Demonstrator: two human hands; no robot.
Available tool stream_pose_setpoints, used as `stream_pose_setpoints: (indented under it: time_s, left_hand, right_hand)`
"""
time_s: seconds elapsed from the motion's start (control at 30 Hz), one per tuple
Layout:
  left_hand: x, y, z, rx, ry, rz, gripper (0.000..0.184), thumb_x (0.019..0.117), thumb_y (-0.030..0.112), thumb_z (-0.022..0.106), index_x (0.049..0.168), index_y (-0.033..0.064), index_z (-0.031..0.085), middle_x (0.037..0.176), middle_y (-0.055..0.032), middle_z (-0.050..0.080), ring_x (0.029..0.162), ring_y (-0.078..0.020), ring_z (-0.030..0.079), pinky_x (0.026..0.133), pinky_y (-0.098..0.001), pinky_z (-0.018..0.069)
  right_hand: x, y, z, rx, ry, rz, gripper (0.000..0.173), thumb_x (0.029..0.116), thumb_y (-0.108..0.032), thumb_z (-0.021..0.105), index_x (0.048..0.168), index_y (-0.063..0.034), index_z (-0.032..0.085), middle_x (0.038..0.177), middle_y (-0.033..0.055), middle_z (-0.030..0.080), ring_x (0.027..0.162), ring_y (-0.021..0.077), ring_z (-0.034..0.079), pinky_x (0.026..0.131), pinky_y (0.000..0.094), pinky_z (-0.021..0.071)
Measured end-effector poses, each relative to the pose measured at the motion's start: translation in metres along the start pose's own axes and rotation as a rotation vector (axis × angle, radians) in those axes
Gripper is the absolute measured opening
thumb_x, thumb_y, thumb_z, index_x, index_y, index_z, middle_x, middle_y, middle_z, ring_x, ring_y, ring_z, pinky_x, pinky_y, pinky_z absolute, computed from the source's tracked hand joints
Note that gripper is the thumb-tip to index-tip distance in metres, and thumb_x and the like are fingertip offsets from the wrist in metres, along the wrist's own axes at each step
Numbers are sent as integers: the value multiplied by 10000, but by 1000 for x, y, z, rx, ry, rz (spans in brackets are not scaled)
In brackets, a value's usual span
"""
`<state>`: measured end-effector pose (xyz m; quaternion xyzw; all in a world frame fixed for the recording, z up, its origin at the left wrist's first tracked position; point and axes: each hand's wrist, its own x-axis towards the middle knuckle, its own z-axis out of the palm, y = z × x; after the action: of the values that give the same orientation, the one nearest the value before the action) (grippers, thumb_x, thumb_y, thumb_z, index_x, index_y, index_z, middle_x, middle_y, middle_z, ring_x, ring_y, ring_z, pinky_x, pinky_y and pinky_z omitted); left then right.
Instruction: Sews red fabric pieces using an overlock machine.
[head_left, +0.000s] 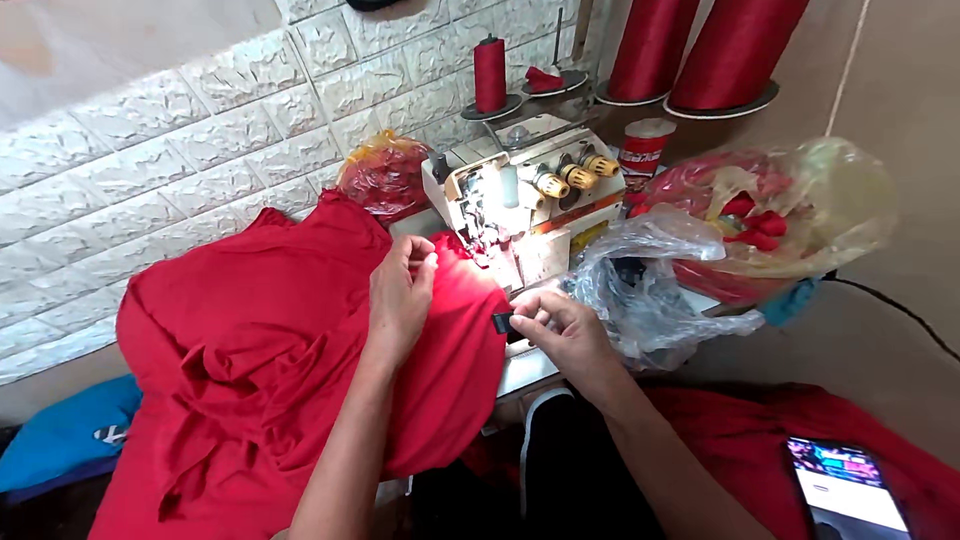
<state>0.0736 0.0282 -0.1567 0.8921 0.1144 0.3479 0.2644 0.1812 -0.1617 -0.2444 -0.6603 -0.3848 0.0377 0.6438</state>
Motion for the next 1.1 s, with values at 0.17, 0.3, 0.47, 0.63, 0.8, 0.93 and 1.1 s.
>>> stream_pose_setpoints:
  time_s: [0.17, 0.3, 0.47, 0.63, 0.8, 0.93, 1.1]
  left_hand:
    - [7, -7, 30, 42, -106, 25, 548, 913, 365, 751, 1321, 81, 521, 1111, -82, 663, 1043, -252, 630, 856, -524, 496]
    - [7, -4, 29, 56, -162, -28, 621, 860, 397, 804, 1324, 108, 509, 1157, -59, 658, 1138, -251, 607, 968, -572, 457]
    - [-4, 1, 26, 89, -162, 1, 606, 864, 393, 795, 1327, 111, 524, 1163, -62, 655, 1134, -241, 605, 960, -581, 448]
    - [-8, -6, 33, 158, -98, 96, 507, 877, 421, 770, 1258, 124, 616, 1173, -32, 664, 1117, -233, 599, 927, -519, 453]
    - [-13, -15, 42, 204, 12, 229, 487, 907, 406, 744, 1251, 79, 635, 1153, -59, 697, 1107, -262, 622, 939, -509, 454]
    - [-14, -16, 44, 210, 51, 274, 474, 917, 381, 742, 1257, 67, 642, 1169, -84, 693, 1099, -274, 632, 931, -502, 472]
    - [-15, -15, 45, 233, 50, 294, 399, 931, 385, 722, 1210, 102, 682, 1189, -98, 670, 1117, -282, 616, 914, -491, 469]
  right_hand:
    - [-6, -7, 17, 304, -5, 10, 79, 986, -86, 624, 981, -37, 685, 792, 13, 700, 590, 47, 626, 534, 174, 515]
    - [-9, -7, 20, 238, 60, 7, 68, 972, -97, 622, 948, -65, 676, 768, -16, 715, 649, 24, 662, 570, 154, 522]
    - [-19, -3, 21, 210, 63, -27, 78, 968, -97, 626, 959, -44, 683, 815, -2, 709, 666, 40, 664, 579, 170, 548]
    - [3, -10, 3, -20, 198, -130, 87, 953, -175, 662, 943, -97, 698, 829, -33, 628, 649, 3, 556, 571, 167, 478]
    - [53, -21, 0, 191, 111, -3, 26, 937, -74, 704, 915, -73, 690, 750, -34, 676, 617, 12, 583, 573, 178, 483]
    - [64, -12, 10, 128, 14, -13, 144, 906, -112, 733, 777, -88, 676, 666, 4, 625, 531, 65, 535, 476, 221, 442]
    - [72, -5, 14, 2, 50, -29, 143, 876, -128, 750, 753, -101, 684, 640, -8, 609, 543, 74, 536, 508, 263, 432]
